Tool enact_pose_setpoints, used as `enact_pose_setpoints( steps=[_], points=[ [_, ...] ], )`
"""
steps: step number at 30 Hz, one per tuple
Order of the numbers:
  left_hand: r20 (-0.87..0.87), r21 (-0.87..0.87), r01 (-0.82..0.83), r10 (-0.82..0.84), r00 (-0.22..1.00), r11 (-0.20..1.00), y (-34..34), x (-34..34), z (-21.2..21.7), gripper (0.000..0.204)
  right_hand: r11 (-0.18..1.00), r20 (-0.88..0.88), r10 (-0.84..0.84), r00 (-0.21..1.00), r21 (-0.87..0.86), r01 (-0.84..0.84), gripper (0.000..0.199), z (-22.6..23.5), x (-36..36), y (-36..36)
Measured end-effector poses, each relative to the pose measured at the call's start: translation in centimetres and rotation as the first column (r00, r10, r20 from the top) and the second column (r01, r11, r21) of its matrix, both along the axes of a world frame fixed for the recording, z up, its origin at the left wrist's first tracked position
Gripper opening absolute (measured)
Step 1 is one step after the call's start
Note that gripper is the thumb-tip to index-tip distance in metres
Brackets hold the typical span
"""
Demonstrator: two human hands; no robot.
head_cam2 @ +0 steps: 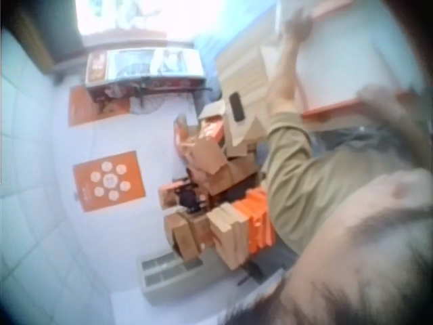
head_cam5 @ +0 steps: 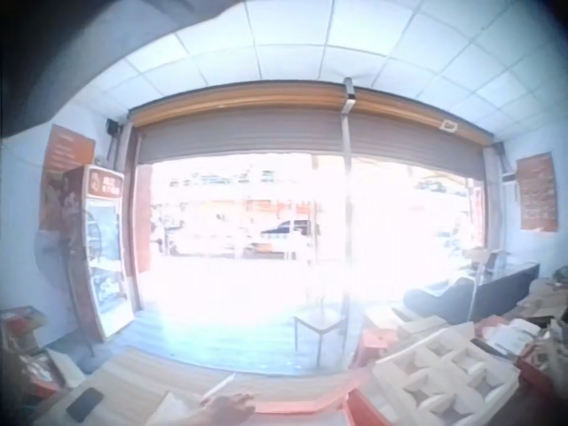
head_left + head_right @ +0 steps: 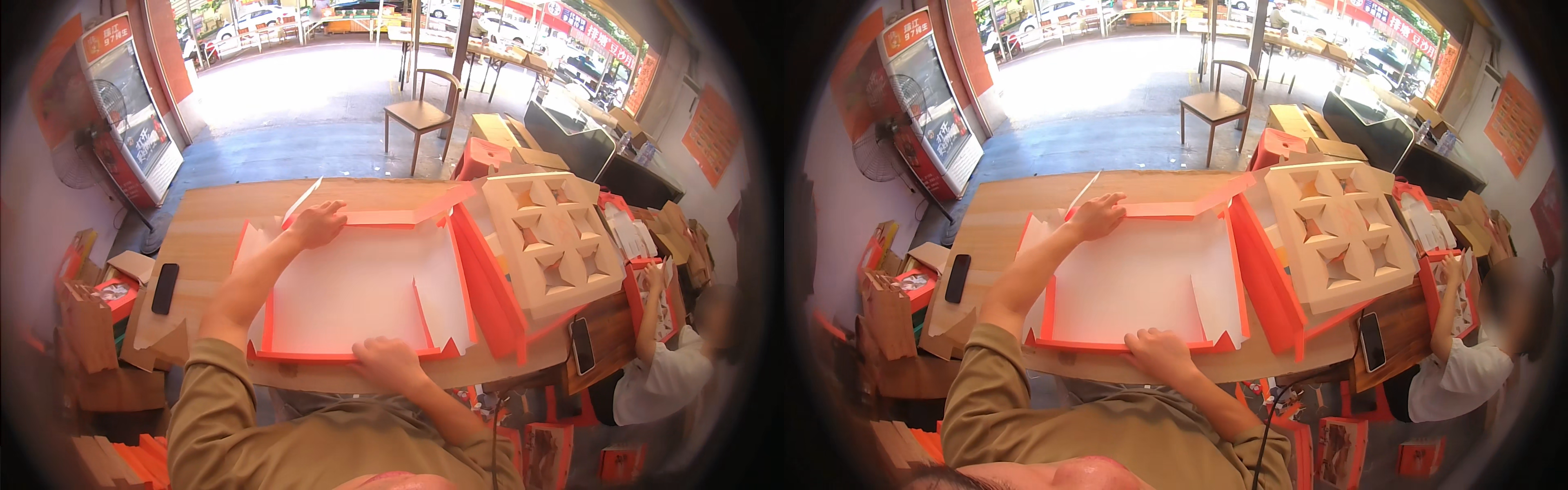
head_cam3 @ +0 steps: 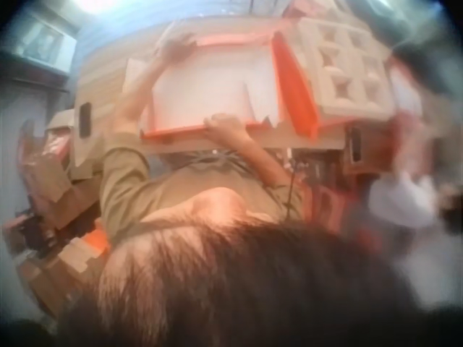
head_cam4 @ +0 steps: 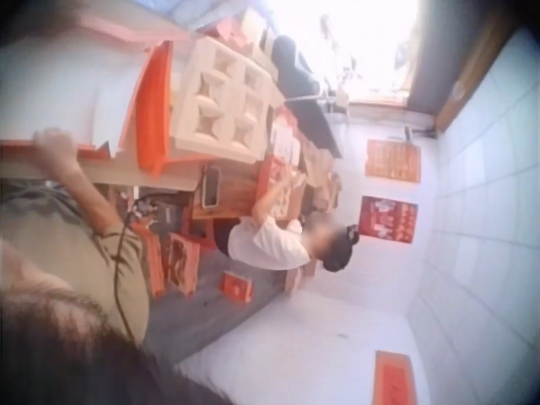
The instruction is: The person assembles a red and white cardboard box by folding and tucking its flaps. They then place a white foam insert into the box and arrange several small printed paper packets into the foam compartments.
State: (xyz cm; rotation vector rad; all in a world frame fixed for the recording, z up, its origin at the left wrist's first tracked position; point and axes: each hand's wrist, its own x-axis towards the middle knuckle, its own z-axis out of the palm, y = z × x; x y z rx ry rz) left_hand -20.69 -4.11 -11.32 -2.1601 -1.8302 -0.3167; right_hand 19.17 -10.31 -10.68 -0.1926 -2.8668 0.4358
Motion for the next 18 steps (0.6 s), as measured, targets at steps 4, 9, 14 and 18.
enact_pose_setpoints(
  steps=[4, 9, 14, 18],
  points=[
    [-0.009, 0.052, 0.008, -0.008, 1.000, 0.999, 0.1, 1.5, -2.1, 0.008, 0.999, 0.031, -0.002, 1.000, 0.041, 0.001, 0.034, -0.1, -0.1, -2.0],
    [0.146, 0.050, -0.116, 0.107, 0.983, 0.992, -0.1, 2.3, -2.5, 0.022, 1.000, 0.048, -0.008, 0.999, 0.031, 0.006, 0.032, 0.6, -0.9, -2.0],
    [0.229, -0.057, -0.353, 0.356, 0.906, 0.934, 1.2, 3.0, -2.6, 0.051, 1.000, 0.027, -0.013, 1.000, 0.009, 0.013, 0.032, 0.9, -3.0, -1.1],
    [0.309, 0.024, -0.495, 0.464, 0.830, 0.869, 2.0, 4.9, -2.6, 0.066, 1.000, 0.058, -0.018, 0.998, 0.000, 0.018, 0.034, 1.3, -4.1, -0.6]
  ],
)
